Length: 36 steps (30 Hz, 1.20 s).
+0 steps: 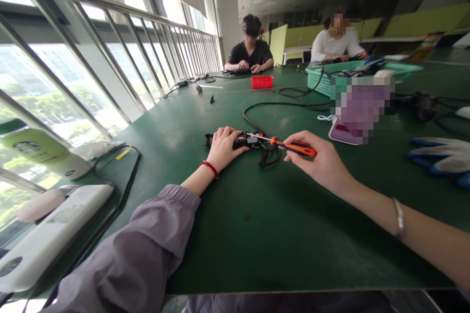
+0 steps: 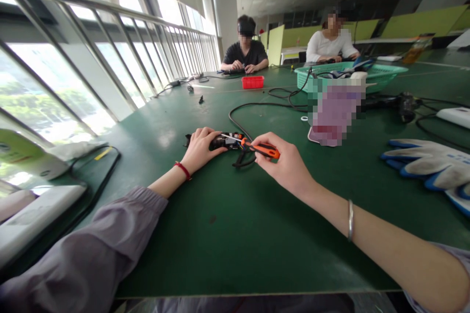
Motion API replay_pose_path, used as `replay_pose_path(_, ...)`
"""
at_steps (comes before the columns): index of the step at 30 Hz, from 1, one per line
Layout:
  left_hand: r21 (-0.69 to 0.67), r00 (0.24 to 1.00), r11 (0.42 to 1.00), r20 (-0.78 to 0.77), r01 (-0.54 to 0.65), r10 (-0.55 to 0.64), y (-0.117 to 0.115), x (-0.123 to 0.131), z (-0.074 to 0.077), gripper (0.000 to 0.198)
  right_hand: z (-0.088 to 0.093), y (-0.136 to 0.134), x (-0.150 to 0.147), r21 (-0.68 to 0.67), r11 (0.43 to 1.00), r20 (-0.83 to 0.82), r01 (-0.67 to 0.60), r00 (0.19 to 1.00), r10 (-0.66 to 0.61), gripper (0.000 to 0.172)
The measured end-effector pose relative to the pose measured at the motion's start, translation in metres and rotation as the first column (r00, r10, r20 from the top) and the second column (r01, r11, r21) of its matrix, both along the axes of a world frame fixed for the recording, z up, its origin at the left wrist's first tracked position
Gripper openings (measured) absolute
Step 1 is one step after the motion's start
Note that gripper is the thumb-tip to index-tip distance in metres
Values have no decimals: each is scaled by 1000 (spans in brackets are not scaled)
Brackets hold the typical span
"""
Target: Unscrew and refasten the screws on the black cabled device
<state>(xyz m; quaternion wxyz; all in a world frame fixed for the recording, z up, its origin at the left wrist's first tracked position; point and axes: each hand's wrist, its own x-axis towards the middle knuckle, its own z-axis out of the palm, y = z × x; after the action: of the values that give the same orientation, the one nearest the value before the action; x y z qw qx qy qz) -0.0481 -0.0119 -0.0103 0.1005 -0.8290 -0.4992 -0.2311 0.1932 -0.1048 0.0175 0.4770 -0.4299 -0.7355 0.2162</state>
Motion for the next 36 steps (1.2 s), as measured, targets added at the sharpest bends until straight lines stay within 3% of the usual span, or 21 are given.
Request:
replay_pose_path(7, 25, 998, 1000, 66, 13, -15, -5, 2, 4, 44, -1, -4, 1, -3, 999, 79, 51, 996, -51, 12)
replay_pose_path(29, 73, 997, 996, -43, -53, 57, -12, 4, 7, 46, -1, -6, -1, 58, 993, 104, 105, 988, -111, 8)
replay_pose_path(36, 99, 995, 994, -83, -48, 56, -12, 5, 8, 45, -1, -3, 3, -37, 996, 119, 77, 990, -72, 21)
